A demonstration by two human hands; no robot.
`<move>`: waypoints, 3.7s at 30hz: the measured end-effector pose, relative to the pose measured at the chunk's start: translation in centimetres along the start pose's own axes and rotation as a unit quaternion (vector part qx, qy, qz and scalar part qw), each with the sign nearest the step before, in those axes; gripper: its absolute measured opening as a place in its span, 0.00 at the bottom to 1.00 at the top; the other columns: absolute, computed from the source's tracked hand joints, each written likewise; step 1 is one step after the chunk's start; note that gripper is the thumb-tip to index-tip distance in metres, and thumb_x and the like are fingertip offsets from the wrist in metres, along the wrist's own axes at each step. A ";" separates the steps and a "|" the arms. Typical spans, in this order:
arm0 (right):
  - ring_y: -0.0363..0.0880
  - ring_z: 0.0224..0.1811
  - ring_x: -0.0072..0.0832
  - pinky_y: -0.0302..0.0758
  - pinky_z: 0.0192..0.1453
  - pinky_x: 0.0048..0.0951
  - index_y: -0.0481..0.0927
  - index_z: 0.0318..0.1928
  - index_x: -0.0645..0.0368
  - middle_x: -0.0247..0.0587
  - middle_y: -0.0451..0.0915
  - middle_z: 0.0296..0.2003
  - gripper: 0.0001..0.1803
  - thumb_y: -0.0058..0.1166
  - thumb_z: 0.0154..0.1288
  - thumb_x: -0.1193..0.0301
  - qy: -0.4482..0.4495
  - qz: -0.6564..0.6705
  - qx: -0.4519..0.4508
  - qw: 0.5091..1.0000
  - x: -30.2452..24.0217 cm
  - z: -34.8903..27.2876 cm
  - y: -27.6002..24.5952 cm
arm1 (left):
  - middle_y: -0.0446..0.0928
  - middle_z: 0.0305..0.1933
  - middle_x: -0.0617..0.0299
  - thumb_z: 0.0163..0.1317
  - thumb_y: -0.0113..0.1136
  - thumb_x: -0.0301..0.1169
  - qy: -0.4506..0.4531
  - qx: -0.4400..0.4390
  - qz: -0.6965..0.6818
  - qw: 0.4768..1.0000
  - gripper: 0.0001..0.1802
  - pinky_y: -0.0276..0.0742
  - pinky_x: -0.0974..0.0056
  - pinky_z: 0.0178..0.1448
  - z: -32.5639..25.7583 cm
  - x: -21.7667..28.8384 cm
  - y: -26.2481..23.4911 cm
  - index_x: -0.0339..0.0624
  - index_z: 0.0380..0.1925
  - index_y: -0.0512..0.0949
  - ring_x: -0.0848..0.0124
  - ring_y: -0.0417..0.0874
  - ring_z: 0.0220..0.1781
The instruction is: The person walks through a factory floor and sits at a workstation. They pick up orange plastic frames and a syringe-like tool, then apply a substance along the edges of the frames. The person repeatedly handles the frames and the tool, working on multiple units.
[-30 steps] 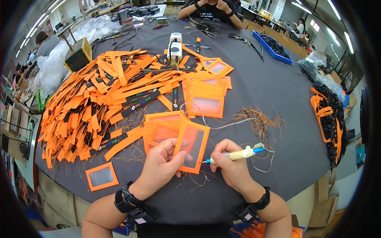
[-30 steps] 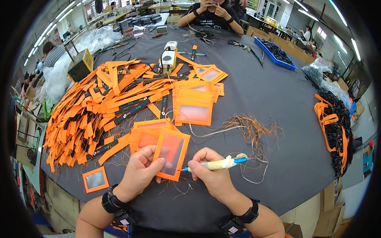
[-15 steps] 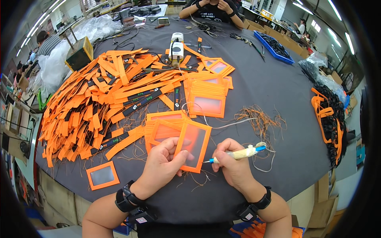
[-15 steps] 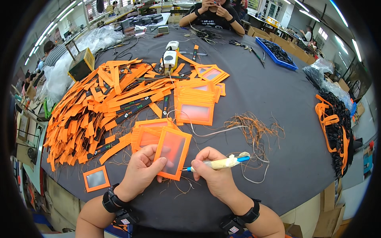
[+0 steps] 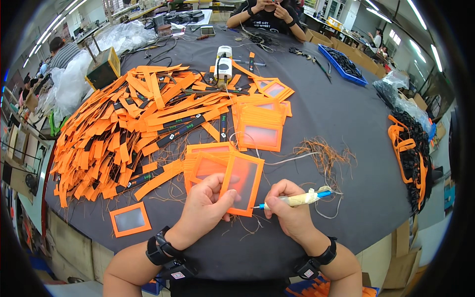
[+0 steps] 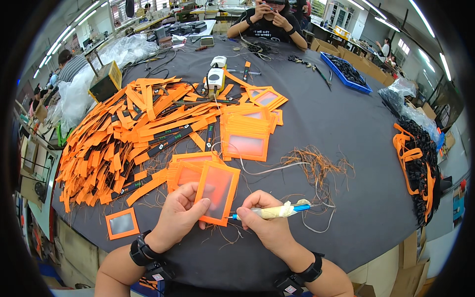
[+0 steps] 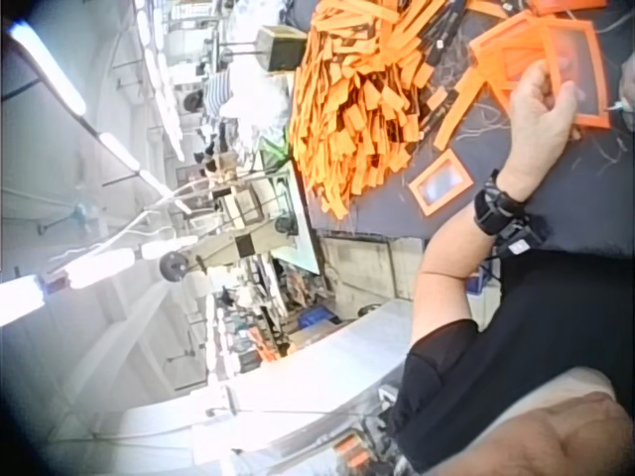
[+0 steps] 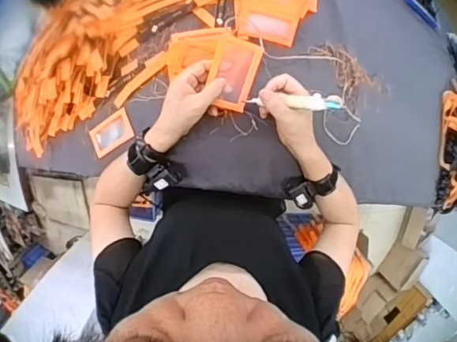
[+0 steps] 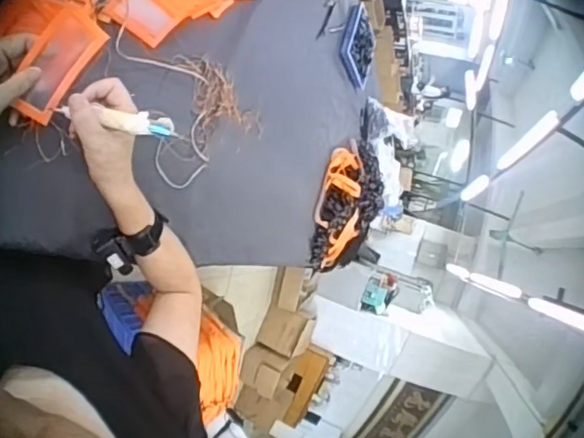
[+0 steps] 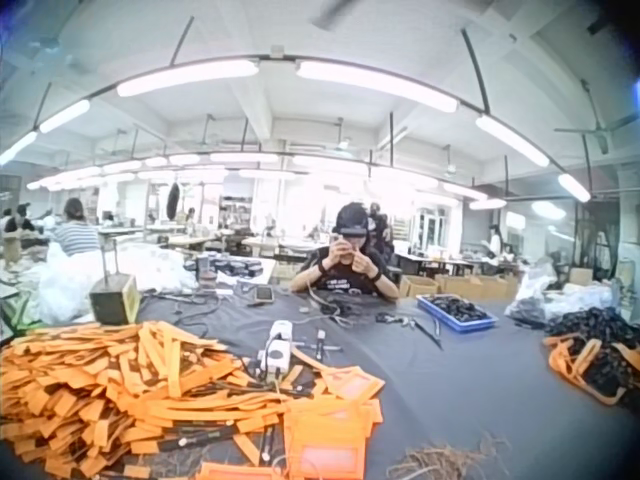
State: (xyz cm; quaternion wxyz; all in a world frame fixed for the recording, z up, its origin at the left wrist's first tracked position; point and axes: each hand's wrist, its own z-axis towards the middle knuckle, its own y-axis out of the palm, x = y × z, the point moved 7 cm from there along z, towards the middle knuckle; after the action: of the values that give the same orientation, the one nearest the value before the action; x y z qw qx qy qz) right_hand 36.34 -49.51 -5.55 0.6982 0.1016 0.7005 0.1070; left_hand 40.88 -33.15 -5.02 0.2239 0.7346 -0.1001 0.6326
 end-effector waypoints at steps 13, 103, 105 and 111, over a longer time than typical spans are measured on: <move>0.71 0.23 0.12 0.68 0.28 0.14 0.72 0.33 0.60 0.31 0.75 0.24 0.07 0.57 0.62 0.74 0.012 -0.003 -0.007 1.000 0.2 -0.1 0.1 | 0.78 0.38 0.62 0.65 0.52 0.24 -0.001 -0.003 0.000 1.000 0.15 0.75 0.77 0.25 -0.1 0.0 0.0 0.33 0.51 0.70 0.81 0.78 0.32; 0.73 0.32 0.17 0.70 0.36 0.19 0.77 0.41 0.64 0.37 0.77 0.33 0.09 0.56 0.60 0.77 -0.190 -0.251 0.034 0.949 -5.6 -0.6 -0.2 | 0.79 0.40 0.67 0.65 0.51 0.25 -0.011 -0.127 0.089 0.988 0.26 0.70 0.81 0.28 -1.2 -0.6 2.8 0.41 0.64 0.63 0.88 0.77 0.35; 0.72 0.31 0.16 0.69 0.36 0.18 0.77 0.41 0.65 0.36 0.76 0.33 0.09 0.55 0.60 0.76 -0.192 -0.255 0.033 0.947 -5.7 -0.7 -0.2 | 0.79 0.40 0.67 0.65 0.51 0.25 -0.001 -0.128 0.096 0.987 0.26 0.70 0.81 0.28 -1.2 -0.5 3.0 0.41 0.64 0.63 0.88 0.77 0.36; 0.75 0.31 0.19 0.71 0.36 0.20 0.78 0.40 0.63 0.37 0.77 0.32 0.09 0.57 0.58 0.78 -0.187 -0.251 0.050 0.948 -5.8 -0.7 -0.4 | 0.79 0.41 0.67 0.65 0.51 0.25 0.012 -0.127 0.122 0.984 0.26 0.69 0.81 0.27 -1.2 -0.5 2.8 0.41 0.64 0.63 0.88 0.77 0.38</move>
State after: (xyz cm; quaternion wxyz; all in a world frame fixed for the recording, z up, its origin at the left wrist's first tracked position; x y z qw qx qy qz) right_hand 35.65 -51.56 -0.11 0.8149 -0.0247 0.5648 -0.1277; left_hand 38.49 -35.12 -4.79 0.2378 0.6746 -0.2659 0.6462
